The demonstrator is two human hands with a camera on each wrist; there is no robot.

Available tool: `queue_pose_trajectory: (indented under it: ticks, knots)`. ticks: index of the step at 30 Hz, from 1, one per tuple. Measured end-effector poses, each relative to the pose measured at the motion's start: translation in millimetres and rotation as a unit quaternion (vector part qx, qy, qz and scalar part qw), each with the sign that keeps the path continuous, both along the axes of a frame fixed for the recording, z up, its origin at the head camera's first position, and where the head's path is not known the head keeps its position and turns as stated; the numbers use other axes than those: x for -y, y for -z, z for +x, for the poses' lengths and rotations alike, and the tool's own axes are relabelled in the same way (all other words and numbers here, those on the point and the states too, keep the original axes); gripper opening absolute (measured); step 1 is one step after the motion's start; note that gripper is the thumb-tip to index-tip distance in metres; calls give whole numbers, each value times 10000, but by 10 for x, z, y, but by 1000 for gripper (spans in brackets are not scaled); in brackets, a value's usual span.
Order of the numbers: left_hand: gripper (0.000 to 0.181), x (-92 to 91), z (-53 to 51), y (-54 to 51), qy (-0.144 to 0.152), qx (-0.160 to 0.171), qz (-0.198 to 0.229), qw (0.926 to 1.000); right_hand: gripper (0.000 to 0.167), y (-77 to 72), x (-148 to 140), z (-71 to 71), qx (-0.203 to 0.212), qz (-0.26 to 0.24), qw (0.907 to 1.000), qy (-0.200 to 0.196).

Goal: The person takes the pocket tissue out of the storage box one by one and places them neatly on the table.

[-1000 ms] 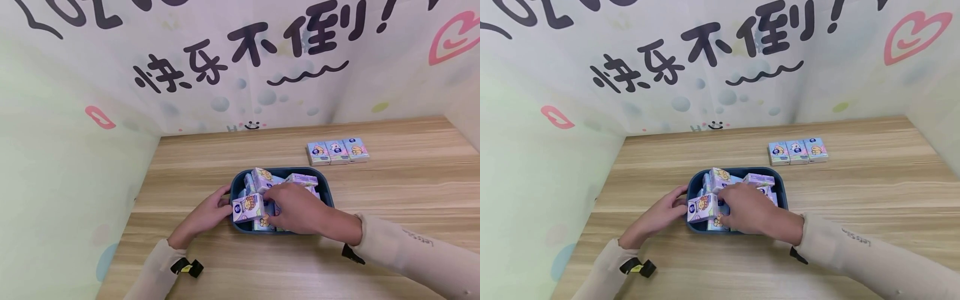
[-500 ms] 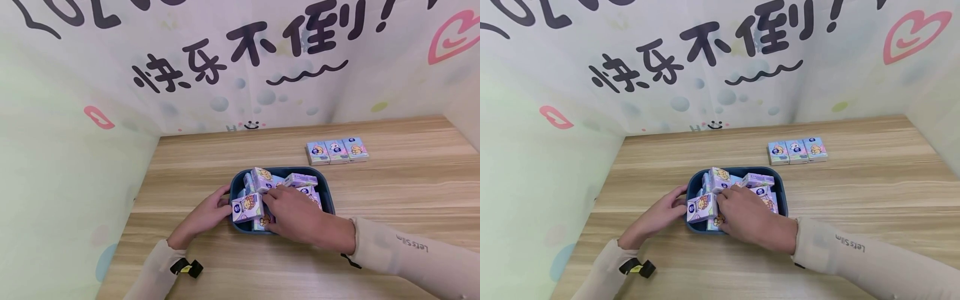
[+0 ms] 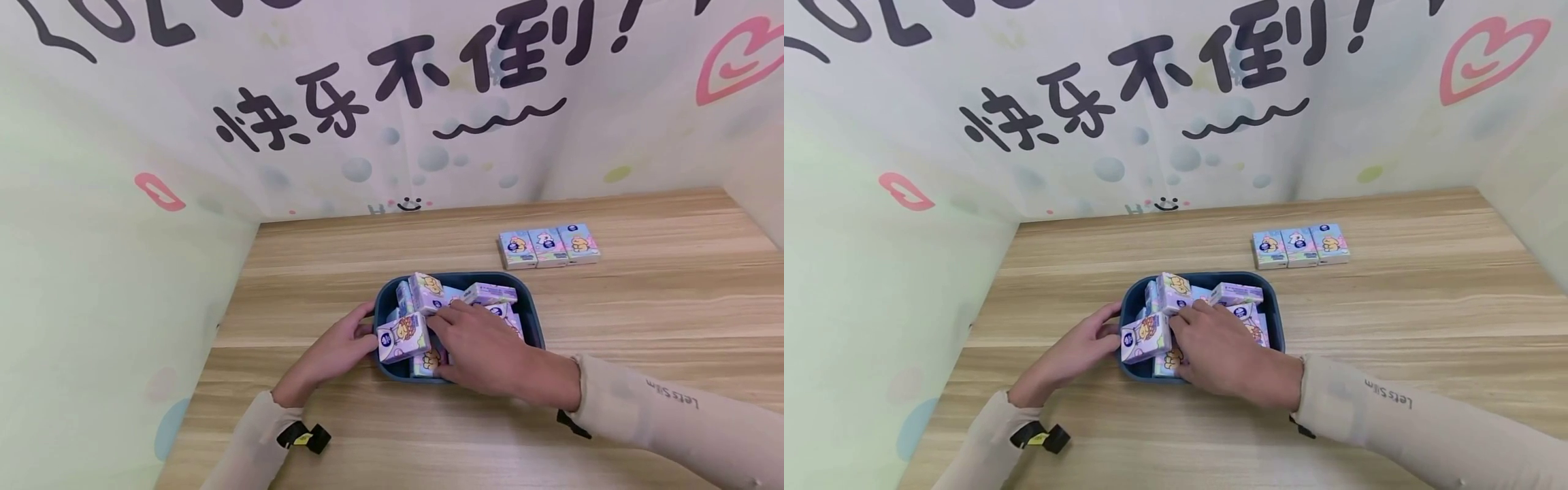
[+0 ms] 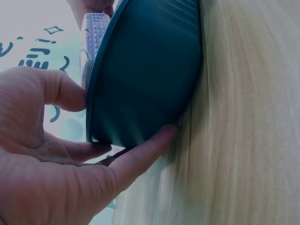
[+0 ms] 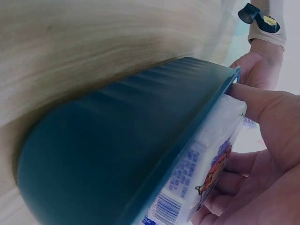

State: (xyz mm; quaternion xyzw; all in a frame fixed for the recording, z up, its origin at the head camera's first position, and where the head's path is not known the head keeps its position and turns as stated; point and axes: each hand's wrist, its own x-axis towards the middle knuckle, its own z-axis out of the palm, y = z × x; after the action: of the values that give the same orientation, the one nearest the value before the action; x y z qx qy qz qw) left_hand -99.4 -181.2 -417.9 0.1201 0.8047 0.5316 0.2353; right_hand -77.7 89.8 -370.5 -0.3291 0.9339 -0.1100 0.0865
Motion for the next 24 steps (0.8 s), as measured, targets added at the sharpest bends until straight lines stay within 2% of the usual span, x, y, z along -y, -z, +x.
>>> queue_pose_trajectory:
  ticks: [6, 14, 24]
  knots:
    - [69, -1, 3, -7, -19, 36, 52, 10000, 75, 9, 2, -10, 245, -93, 9997, 28]
    - [70, -5, 0, -5, 2, 104, 188, 9998, 74, 56, -41, -27, 197, -522, 9984, 17]
    - [71, -1, -8, -5, -37, 124, 80, 9999, 66, 62, -69, 10, 32, -762, 9970, 147]
